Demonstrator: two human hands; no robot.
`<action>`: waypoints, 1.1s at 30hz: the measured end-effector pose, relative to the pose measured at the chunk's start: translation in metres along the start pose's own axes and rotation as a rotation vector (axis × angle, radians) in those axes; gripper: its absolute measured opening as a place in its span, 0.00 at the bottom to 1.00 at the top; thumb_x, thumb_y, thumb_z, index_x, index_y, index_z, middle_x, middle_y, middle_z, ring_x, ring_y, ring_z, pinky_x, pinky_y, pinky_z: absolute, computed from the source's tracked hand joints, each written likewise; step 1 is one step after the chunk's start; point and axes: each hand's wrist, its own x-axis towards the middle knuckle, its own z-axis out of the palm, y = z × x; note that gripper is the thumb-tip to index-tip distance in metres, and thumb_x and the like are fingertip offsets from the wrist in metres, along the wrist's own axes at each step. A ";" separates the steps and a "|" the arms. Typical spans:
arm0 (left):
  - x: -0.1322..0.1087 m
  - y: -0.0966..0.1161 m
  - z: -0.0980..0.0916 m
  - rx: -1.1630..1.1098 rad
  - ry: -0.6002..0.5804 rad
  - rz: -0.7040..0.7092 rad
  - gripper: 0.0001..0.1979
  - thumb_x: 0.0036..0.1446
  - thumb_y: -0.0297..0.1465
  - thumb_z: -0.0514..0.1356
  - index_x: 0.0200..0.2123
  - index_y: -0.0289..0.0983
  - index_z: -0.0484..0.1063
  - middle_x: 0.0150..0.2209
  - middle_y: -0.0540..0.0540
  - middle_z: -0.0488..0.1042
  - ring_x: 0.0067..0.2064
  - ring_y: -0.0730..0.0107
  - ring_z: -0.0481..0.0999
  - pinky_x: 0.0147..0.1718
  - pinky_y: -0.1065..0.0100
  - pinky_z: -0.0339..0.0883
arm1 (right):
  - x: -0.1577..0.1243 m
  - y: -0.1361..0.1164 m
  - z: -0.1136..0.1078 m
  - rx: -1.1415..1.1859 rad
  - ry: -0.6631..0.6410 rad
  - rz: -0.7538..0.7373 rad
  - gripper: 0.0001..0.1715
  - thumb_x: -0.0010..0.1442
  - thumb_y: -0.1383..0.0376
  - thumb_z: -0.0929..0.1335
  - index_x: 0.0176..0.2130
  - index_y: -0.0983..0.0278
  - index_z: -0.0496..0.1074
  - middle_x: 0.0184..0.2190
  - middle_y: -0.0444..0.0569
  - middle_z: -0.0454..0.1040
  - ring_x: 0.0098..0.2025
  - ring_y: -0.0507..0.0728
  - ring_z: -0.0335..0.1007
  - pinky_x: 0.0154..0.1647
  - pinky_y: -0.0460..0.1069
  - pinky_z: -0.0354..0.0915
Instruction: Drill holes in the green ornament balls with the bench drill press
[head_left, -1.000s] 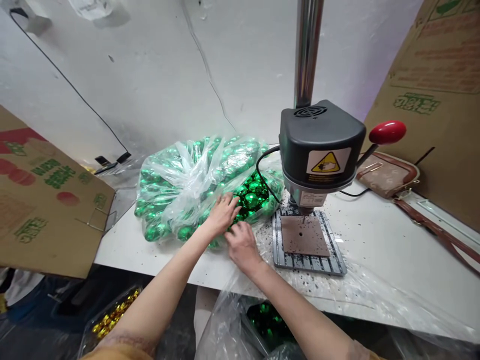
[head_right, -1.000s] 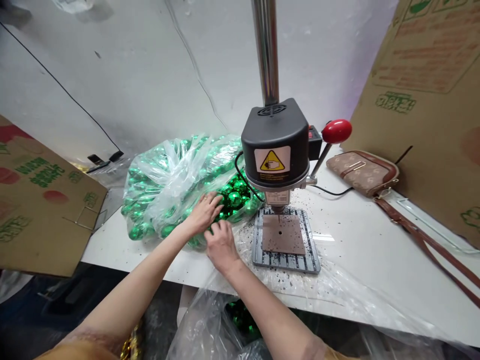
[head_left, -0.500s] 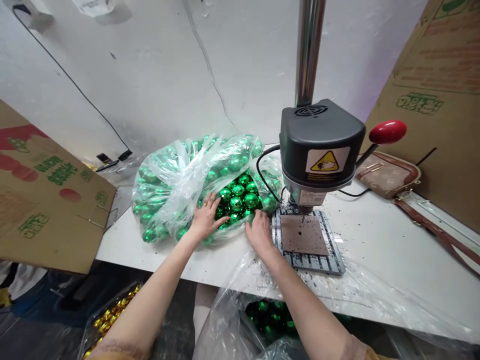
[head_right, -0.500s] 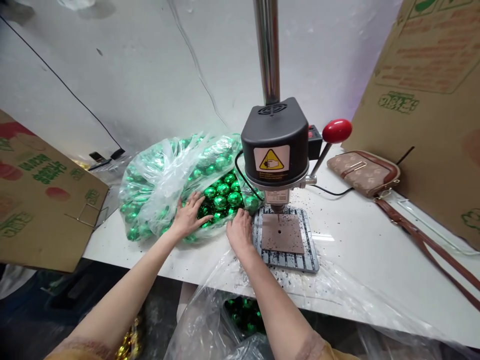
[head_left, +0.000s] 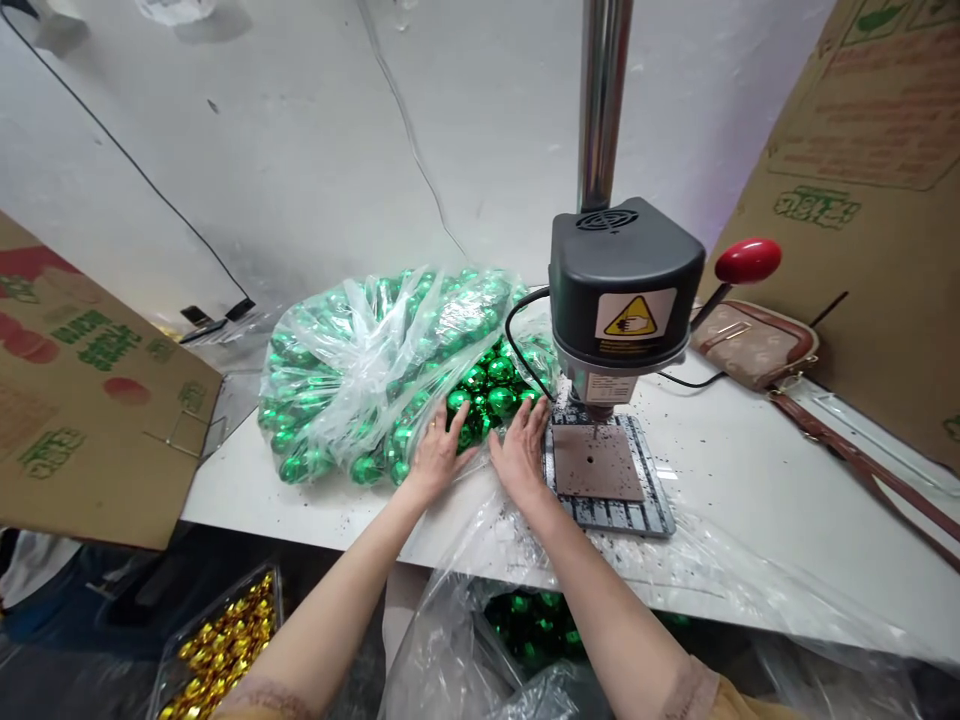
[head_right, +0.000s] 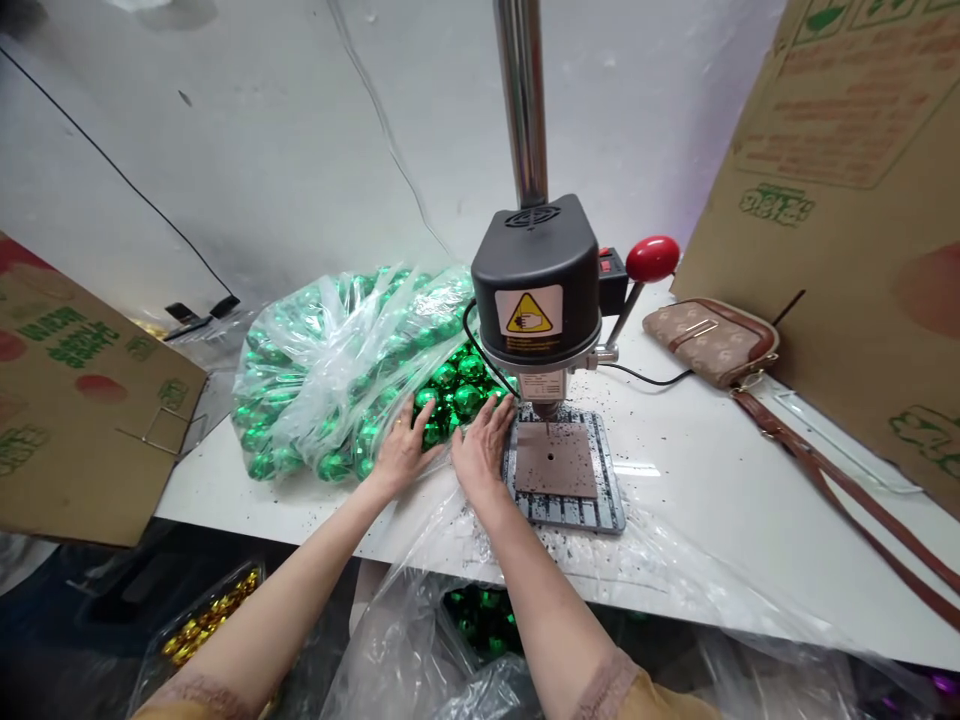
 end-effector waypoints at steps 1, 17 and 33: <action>0.002 -0.003 0.000 -0.022 0.019 -0.003 0.40 0.61 0.40 0.67 0.72 0.39 0.56 0.73 0.26 0.53 0.70 0.35 0.65 0.61 0.43 0.69 | -0.002 0.000 0.003 0.012 -0.005 0.005 0.49 0.62 0.61 0.64 0.71 0.82 0.43 0.75 0.79 0.33 0.79 0.78 0.27 0.76 0.72 0.43; 0.023 0.027 -0.019 -0.144 0.273 0.118 0.15 0.69 0.32 0.56 0.55 0.38 0.74 0.51 0.36 0.78 0.58 0.53 0.77 0.60 0.50 0.71 | -0.059 0.004 -0.011 0.255 -0.084 -0.047 0.34 0.62 0.66 0.63 0.66 0.68 0.60 0.76 0.67 0.42 0.78 0.67 0.45 0.74 0.67 0.56; 0.070 0.094 0.001 0.050 -0.066 0.295 0.26 0.56 0.26 0.68 0.58 0.47 0.73 0.55 0.38 0.74 0.68 0.38 0.65 0.69 0.24 0.39 | -0.101 -0.006 -0.138 0.448 -0.443 -0.380 0.11 0.65 0.69 0.64 0.40 0.58 0.76 0.35 0.41 0.81 0.37 0.47 0.77 0.41 0.42 0.71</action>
